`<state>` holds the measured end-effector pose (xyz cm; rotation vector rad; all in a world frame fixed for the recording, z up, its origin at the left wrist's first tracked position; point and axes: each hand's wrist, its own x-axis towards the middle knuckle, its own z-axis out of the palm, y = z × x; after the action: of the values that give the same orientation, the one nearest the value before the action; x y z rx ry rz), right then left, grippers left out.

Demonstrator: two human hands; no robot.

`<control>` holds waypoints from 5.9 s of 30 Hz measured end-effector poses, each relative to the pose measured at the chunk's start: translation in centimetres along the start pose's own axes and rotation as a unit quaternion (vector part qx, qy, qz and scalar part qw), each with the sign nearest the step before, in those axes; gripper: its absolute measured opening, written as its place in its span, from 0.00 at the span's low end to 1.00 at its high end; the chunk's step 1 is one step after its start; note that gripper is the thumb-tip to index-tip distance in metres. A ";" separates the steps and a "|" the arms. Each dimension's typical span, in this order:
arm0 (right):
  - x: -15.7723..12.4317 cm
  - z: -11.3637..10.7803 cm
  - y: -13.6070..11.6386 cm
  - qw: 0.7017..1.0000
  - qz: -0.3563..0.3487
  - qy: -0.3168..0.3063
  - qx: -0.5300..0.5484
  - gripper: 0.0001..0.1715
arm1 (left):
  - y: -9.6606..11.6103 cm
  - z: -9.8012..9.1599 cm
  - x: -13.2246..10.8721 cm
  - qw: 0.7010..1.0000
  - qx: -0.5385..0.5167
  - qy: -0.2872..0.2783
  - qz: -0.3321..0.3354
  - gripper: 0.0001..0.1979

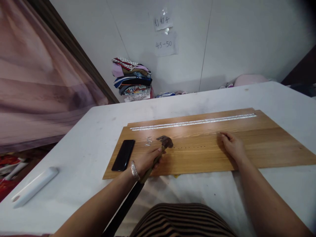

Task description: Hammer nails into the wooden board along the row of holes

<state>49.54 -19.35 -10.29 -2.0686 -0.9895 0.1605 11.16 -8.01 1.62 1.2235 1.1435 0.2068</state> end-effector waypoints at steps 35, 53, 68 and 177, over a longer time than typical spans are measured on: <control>-0.1 0.0 -0.2 1.000 0.005 0.012 0.003 0.22 | 0.3 0.2 -0.2 1.000 0.003 0.002 -0.002 0.23; 0.0 0.1 0.2 1.000 0.007 -0.004 -0.002 0.23 | -0.1 0.0 0.2 1.000 0.028 0.011 0.005 0.24; -0.2 0.0 0.0 1.000 0.013 0.000 -0.008 0.23 | -0.1 0.0 0.1 1.000 0.021 -0.002 0.015 0.28; -0.1 -0.1 -0.1 1.000 -0.001 -0.006 -0.005 0.22 | 0.9 0.1 0.0 1.000 -0.016 0.007 -0.006 0.28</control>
<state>49.43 -19.48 -10.16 -2.0779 -1.0001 0.1675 11.64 -7.68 2.33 1.1878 1.1557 0.2249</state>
